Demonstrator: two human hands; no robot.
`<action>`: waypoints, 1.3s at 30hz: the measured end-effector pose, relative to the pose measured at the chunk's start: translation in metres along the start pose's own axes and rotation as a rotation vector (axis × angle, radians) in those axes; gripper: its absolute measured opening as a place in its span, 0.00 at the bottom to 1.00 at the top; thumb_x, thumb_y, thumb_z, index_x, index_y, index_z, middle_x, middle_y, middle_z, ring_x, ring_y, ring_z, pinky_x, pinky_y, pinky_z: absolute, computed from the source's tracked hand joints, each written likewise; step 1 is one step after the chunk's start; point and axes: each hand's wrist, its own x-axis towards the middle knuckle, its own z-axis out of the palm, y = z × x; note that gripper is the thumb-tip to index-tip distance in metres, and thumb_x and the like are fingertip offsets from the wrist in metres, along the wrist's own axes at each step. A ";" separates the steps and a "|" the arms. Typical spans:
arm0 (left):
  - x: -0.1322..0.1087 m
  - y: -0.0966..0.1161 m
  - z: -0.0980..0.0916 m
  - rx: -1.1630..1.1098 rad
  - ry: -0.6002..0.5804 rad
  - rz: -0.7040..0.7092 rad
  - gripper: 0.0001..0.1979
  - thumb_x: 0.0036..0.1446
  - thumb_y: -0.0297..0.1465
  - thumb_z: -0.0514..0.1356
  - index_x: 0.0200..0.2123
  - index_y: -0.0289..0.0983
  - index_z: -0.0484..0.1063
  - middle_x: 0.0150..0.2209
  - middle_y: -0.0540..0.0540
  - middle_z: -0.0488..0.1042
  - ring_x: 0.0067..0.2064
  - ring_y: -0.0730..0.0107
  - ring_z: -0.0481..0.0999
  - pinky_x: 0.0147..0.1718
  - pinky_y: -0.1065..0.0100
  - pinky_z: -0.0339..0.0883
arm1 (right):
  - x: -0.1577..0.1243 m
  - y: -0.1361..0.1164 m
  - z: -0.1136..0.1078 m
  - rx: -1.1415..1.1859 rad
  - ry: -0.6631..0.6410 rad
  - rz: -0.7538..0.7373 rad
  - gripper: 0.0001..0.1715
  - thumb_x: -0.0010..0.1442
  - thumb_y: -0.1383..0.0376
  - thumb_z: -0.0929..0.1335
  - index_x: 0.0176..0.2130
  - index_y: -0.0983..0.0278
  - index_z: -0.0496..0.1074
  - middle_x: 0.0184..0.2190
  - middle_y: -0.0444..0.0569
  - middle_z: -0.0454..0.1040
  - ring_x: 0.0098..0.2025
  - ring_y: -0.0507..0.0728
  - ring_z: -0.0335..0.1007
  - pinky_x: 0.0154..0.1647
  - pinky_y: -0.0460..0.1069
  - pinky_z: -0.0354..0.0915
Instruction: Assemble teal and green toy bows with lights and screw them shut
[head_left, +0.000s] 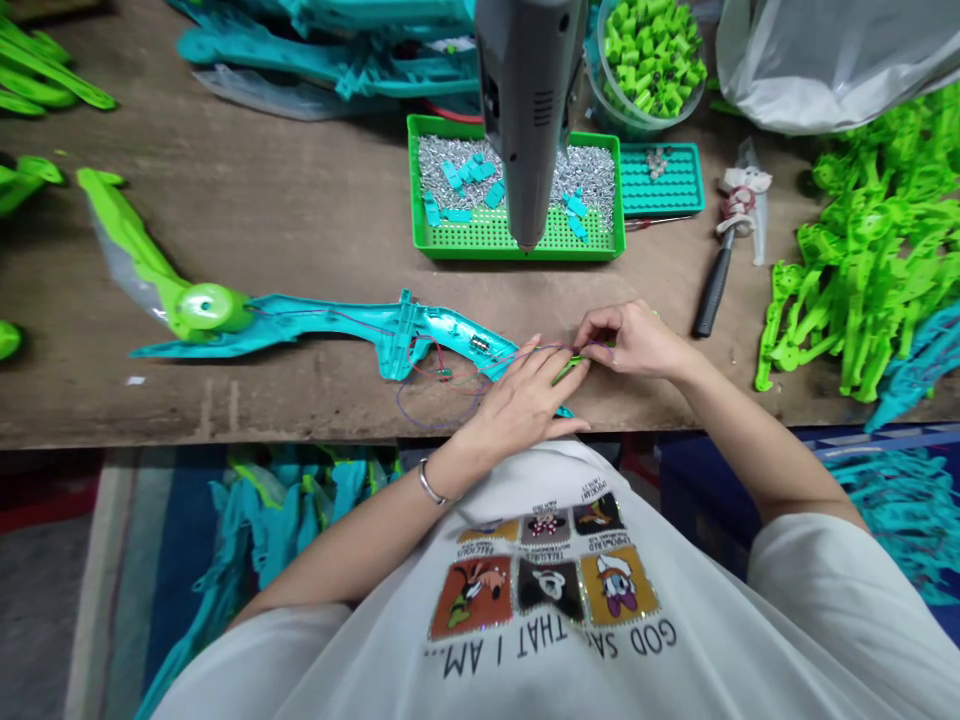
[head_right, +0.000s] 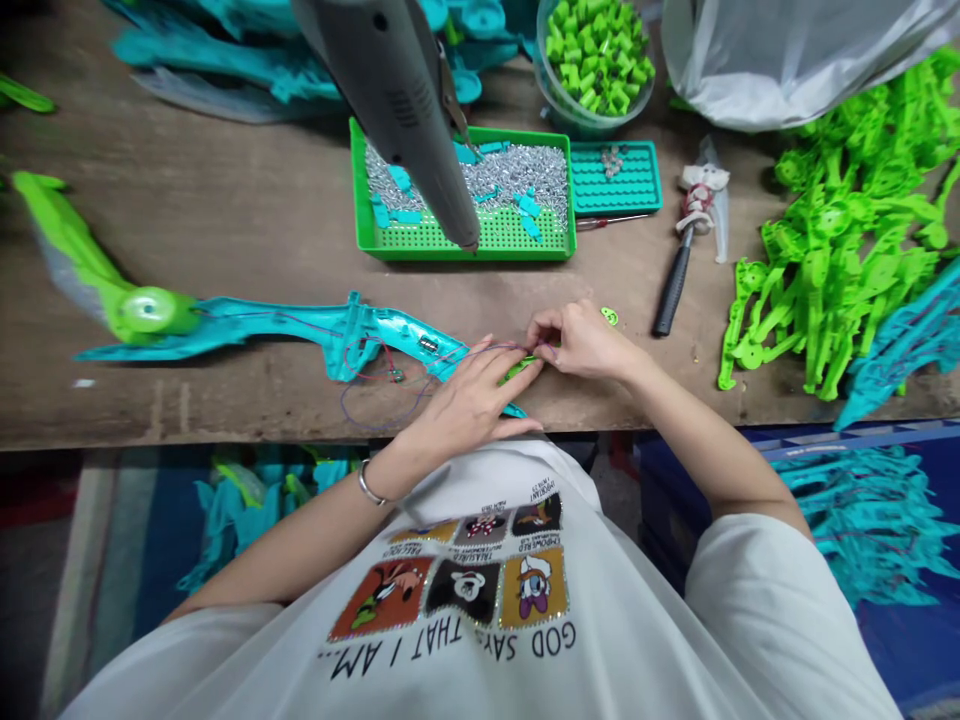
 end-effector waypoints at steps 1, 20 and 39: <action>0.000 0.000 0.000 0.005 -0.003 0.001 0.42 0.61 0.55 0.64 0.65 0.30 0.66 0.61 0.30 0.71 0.65 0.44 0.69 0.70 0.42 0.55 | 0.000 0.001 0.000 0.009 -0.004 0.005 0.07 0.56 0.69 0.71 0.36 0.64 0.80 0.28 0.43 0.81 0.30 0.51 0.74 0.36 0.46 0.62; -0.001 0.012 -0.004 0.073 -0.004 -0.054 0.43 0.57 0.51 0.69 0.65 0.28 0.66 0.64 0.28 0.70 0.69 0.40 0.66 0.70 0.44 0.59 | -0.025 0.011 0.015 -0.103 0.183 -0.261 0.09 0.62 0.71 0.69 0.41 0.62 0.79 0.41 0.53 0.82 0.44 0.60 0.78 0.48 0.55 0.72; 0.016 0.013 0.000 0.168 -0.002 -0.050 0.23 0.71 0.35 0.57 0.63 0.29 0.71 0.61 0.33 0.75 0.60 0.50 0.75 0.71 0.40 0.53 | -0.057 0.028 0.044 -0.262 0.491 -0.176 0.11 0.70 0.64 0.67 0.43 0.58 0.80 0.39 0.52 0.78 0.42 0.59 0.74 0.46 0.57 0.72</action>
